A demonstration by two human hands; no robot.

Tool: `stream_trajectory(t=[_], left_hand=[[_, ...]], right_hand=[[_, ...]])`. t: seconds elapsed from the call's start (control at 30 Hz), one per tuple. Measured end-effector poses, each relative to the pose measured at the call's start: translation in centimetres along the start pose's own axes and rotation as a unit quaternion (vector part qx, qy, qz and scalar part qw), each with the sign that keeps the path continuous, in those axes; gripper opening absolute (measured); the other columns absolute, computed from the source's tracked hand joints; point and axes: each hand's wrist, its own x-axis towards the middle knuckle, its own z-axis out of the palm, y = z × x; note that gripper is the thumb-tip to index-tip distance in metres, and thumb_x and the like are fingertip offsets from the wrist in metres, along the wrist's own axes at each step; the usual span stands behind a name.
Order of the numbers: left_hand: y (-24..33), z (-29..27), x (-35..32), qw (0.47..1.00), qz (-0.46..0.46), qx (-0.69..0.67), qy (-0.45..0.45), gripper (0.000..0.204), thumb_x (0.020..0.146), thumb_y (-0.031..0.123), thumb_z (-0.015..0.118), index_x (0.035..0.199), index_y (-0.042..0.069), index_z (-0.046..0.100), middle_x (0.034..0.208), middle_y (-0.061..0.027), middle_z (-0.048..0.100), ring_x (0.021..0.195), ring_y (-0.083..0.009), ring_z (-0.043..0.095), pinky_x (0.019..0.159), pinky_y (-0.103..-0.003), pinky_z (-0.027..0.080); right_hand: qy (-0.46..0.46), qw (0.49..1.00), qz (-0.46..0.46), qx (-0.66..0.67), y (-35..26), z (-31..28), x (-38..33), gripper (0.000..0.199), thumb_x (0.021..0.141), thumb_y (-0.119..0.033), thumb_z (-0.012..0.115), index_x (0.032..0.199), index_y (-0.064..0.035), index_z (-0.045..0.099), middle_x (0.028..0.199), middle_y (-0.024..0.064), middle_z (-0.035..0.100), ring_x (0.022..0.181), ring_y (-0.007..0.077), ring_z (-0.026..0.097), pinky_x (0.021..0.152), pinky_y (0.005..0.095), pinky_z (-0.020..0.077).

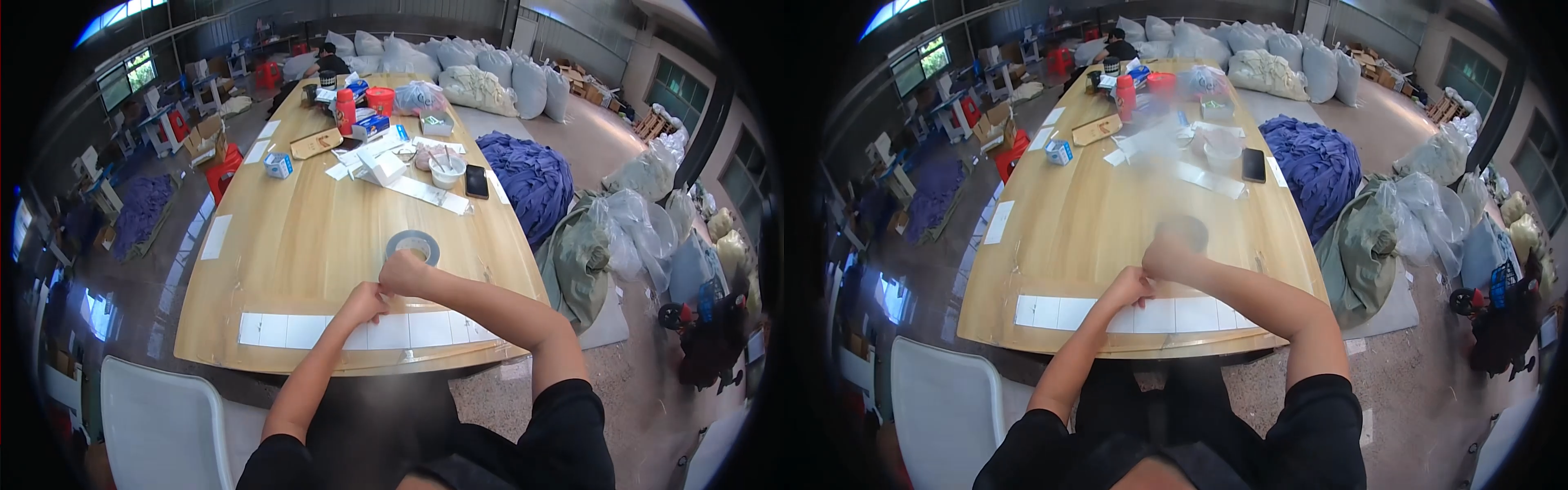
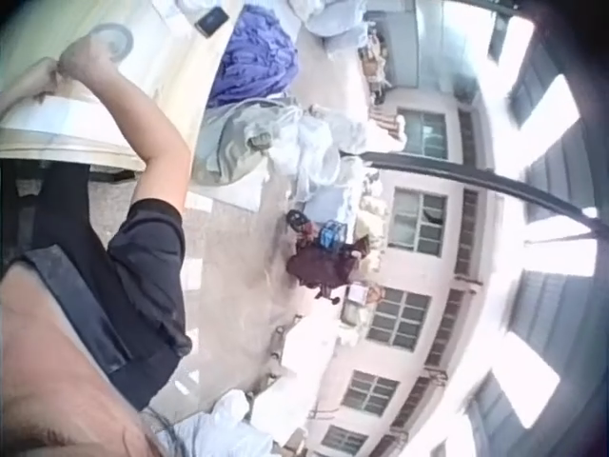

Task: Taping white strips together, preparing an adhesive mixture, and organizing large bags of fabric materials in a warehouse.

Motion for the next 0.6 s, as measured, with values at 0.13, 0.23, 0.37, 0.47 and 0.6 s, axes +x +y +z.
stream_trajectory(t=[0.13, 0.23, 0.37, 0.47, 0.6], left_hand=[[-0.2, -0.3, 0.2, 0.999, -0.003, -0.033, -0.033, 0.03, 0.07, 0.0, 0.063, 0.1, -0.004, 0.06, 0.066, -0.0094, 0.064, 0.049, -0.0149, 0.061, 0.041, -0.027, 0.046], [-0.6, -0.5, 0.3, 0.994, 0.0, -0.088, -0.058, 0.032, 0.072, 0.0, 0.062, 0.103, -0.005, 0.058, 0.068, -0.0095, 0.063, 0.054, -0.0159, 0.063, 0.043, -0.027, 0.047], [-0.3, -0.8, 0.3, 0.991, -0.006, -0.107, -0.078, 0.03, 0.075, -0.002, 0.062, 0.104, -0.006, 0.057, 0.076, -0.0108, 0.064, 0.061, -0.0186, 0.064, 0.053, -0.028, 0.052], [-0.6, -1.2, 0.7, 0.989, -0.01, -0.113, -0.099, 0.029, 0.074, -0.001, 0.064, 0.102, -0.006, 0.057, 0.077, -0.0108, 0.063, 0.063, -0.0188, 0.064, 0.056, -0.029, 0.054], [0.1, -1.1, 0.5, 0.989, -0.009, -0.102, -0.103, 0.028, 0.075, 0.002, 0.066, 0.101, -0.004, 0.059, 0.079, -0.0106, 0.064, 0.062, -0.0186, 0.064, 0.055, -0.029, 0.055]], right_hand=[[0.005, 1.0, 0.009, 0.0, 0.0, -0.1, 0.1, 0.021, 0.069, -0.035, 0.067, 0.069, -0.0137, 0.071, 0.068, 0.0047, 0.067, 0.064, 0.0233, 0.066, 0.051, 0.0363, 0.0485], [-0.003, 1.0, 0.005, 0.002, 0.0, -0.1, 0.2, 0.019, 0.07, -0.032, 0.067, 0.069, -0.0129, 0.071, 0.068, 0.005, 0.067, 0.064, 0.0239, 0.066, 0.052, 0.037, 0.0492], [0.002, 1.0, 0.026, 0.006, -0.1, 0.0, 0.4, 0.017, 0.07, -0.029, 0.066, 0.069, -0.0133, 0.071, 0.068, 0.0048, 0.067, 0.065, 0.0239, 0.066, 0.052, 0.037, 0.0486], [0.007, 1.0, 0.021, 0.001, -0.2, -0.4, 0.6, 0.014, 0.069, -0.027, 0.066, 0.069, -0.014, 0.071, 0.067, 0.0043, 0.067, 0.064, 0.0236, 0.066, 0.05, 0.0362, 0.0476], [0.01, 1.0, 0.009, -0.016, -0.4, -0.3, 0.8, 0.013, 0.07, -0.026, 0.064, 0.067, -0.0151, 0.07, 0.066, 0.0041, 0.066, 0.062, 0.0227, 0.065, 0.049, 0.0343, 0.046]])
